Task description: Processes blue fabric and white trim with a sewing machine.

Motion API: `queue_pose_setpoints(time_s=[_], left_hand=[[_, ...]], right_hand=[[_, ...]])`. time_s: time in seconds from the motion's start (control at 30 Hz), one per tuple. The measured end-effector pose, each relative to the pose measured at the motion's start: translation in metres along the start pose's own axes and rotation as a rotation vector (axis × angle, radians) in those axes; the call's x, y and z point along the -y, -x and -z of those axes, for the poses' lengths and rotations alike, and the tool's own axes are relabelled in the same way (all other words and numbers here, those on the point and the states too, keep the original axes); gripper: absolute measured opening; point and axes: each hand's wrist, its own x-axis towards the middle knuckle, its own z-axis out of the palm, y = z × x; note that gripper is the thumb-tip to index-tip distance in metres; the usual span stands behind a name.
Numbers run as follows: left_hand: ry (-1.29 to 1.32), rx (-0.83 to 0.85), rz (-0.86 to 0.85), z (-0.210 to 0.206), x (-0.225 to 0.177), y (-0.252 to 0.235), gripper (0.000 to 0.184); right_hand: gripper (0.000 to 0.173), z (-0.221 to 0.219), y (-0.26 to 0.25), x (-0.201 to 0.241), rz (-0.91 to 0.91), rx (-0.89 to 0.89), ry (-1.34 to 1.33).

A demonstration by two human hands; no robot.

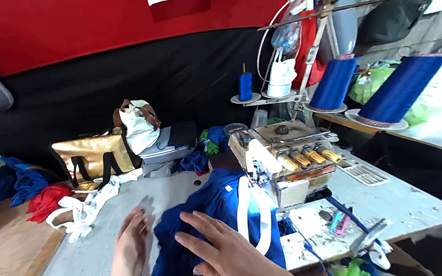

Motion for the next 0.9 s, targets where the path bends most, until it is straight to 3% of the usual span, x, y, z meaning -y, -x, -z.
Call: queue_pose_setpoints(time_s=[0.1,0.23,0.3,0.4,0.5,0.57,0.63,0.7,0.77,0.83,0.9], left_hand=[[-0.273,0.047,-0.238,0.031,-0.001,0.034,0.039],[-0.764,0.402,-0.665,0.037,0.025,0.085,0.041],[-0.937,0.492,-0.761,0.035,0.044,0.093,0.029],[-0.953,0.362,-0.753,0.045,0.047,0.081,0.02],[-0.996,0.115,-0.779,0.049,0.024,0.072,0.03],[-0.981,0.136,-0.897,0.028,0.006,0.089,0.03],[-0.852,0.343,-0.988,-0.012,-0.003,0.122,0.023],[-0.698,0.604,-0.954,-0.06,0.001,0.16,0.02],[-0.638,0.744,-0.926,-0.099,0.019,0.182,0.024],[-0.704,0.708,-0.93,-0.124,0.042,0.183,0.036],[-0.814,0.571,-0.994,-0.135,0.061,0.172,0.04]], right_hand=[[0.02,0.016,0.043,-0.012,-0.108,-0.299,0.076],[0.025,0.034,0.103,-0.051,-0.441,-0.601,0.055],[0.033,0.033,0.118,-0.054,-0.599,-0.592,-0.017],[0.04,0.025,0.119,-0.048,-0.755,-0.486,-0.265],[0.033,0.018,0.118,-0.051,-0.79,-0.475,-0.382],[0.035,0.014,0.119,-0.054,-0.753,-0.511,-0.47],[0.037,0.009,0.121,-0.057,-0.705,-0.595,-0.59],[0.033,0.011,0.12,-0.058,-0.696,-0.682,-0.704],[0.034,0.016,0.121,-0.061,-0.721,-0.683,-0.764],[0.038,0.023,0.126,-0.06,-0.756,-0.615,-0.791],[0.031,0.029,0.13,-0.056,-0.767,-0.57,-0.801]])
